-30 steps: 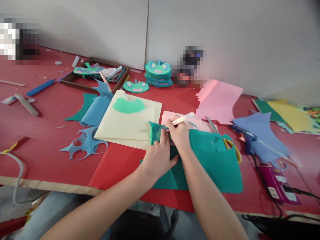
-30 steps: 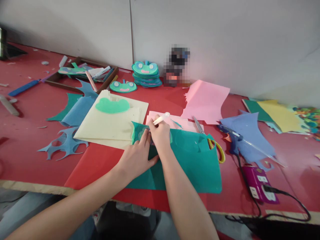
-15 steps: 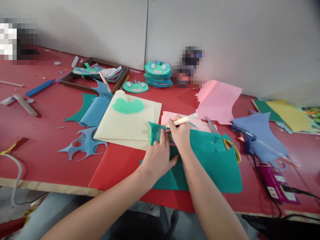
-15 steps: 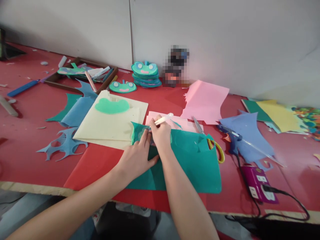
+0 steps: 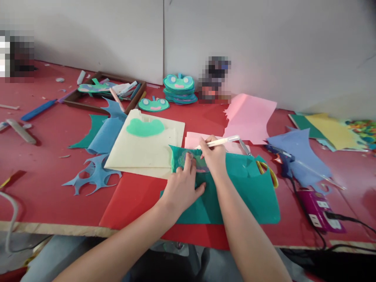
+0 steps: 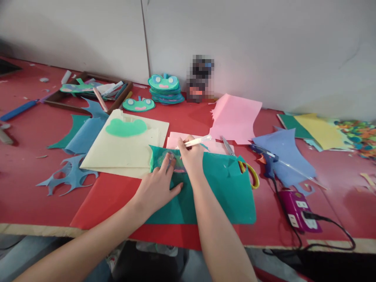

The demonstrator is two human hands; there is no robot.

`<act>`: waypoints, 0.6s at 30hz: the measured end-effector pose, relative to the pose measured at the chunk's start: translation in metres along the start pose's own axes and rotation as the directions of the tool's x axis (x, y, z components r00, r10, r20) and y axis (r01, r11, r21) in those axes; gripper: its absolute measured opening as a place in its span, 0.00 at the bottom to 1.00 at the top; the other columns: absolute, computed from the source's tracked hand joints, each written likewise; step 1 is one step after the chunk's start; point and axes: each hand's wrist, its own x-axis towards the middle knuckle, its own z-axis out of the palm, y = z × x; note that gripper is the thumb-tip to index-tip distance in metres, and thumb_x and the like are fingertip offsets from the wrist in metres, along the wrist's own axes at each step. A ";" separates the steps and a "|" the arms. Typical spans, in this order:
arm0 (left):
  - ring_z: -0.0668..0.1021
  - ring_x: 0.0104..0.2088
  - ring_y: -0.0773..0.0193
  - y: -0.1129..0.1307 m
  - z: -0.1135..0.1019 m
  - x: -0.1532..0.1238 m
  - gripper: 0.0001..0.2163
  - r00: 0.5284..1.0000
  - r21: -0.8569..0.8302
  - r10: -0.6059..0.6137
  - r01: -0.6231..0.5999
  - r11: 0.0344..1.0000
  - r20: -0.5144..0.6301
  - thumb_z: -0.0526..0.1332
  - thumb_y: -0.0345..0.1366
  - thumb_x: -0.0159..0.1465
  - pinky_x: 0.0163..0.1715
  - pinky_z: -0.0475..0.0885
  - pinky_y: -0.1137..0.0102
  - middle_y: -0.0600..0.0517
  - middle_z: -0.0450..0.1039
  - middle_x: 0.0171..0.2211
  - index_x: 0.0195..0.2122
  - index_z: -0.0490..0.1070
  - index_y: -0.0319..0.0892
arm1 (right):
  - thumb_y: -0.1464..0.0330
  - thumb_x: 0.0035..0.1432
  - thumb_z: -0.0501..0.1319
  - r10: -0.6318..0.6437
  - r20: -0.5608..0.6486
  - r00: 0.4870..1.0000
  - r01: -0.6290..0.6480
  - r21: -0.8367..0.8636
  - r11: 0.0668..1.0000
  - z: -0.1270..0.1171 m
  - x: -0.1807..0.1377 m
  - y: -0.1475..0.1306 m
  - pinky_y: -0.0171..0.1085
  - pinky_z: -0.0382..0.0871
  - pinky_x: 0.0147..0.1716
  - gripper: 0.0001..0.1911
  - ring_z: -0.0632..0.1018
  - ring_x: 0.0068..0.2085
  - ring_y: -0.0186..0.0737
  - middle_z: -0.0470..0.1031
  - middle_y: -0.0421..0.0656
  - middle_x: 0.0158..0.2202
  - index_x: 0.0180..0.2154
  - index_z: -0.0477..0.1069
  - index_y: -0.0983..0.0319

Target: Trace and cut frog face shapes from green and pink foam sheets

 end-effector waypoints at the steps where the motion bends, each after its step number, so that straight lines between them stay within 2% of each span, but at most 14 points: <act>1: 0.75 0.37 0.57 0.000 0.000 0.000 0.30 1.000 0.001 0.006 -0.006 1.000 -0.002 0.48 0.49 0.62 0.25 0.71 0.68 0.41 0.47 0.64 0.61 0.53 0.33 | 0.61 0.56 0.57 -0.024 0.011 1.000 0.024 -0.033 0.999 0.000 0.000 0.000 0.31 0.60 0.19 0.15 0.66 0.15 0.30 0.59 0.32 0.14 0.21 0.57 0.59; 7: 0.75 0.38 0.56 -0.001 0.001 0.001 0.31 1.000 -0.028 0.026 -0.027 0.999 -0.006 0.49 0.48 0.61 0.27 0.72 0.66 0.40 0.49 0.63 0.61 0.50 0.33 | 0.64 0.57 0.56 -0.165 0.082 0.983 0.174 -0.125 0.977 0.003 -0.002 0.002 0.32 0.57 0.22 0.16 0.63 0.18 0.31 0.59 0.33 0.14 0.20 0.56 0.60; 13: 0.75 0.38 0.56 -0.001 0.001 0.001 0.32 0.999 -0.031 0.029 -0.030 0.999 -0.013 0.49 0.48 0.61 0.27 0.73 0.66 0.41 0.50 0.63 0.62 0.49 0.32 | 0.62 0.57 0.56 -0.173 0.146 0.974 0.193 -0.132 0.972 0.003 -0.001 0.004 0.32 0.55 0.22 0.16 0.63 0.19 0.31 0.59 0.34 0.16 0.21 0.57 0.60; 18: 0.75 0.38 0.56 -0.001 0.002 0.000 0.31 0.999 -0.020 0.028 -0.028 0.999 -0.017 0.49 0.48 0.61 0.27 0.72 0.66 0.41 0.50 0.63 0.61 0.51 0.33 | 0.67 0.56 0.55 -0.181 0.108 0.978 0.199 -0.191 0.961 0.003 0.000 0.004 0.32 0.52 0.22 0.17 0.60 0.19 0.31 0.54 0.33 0.15 0.20 0.51 0.59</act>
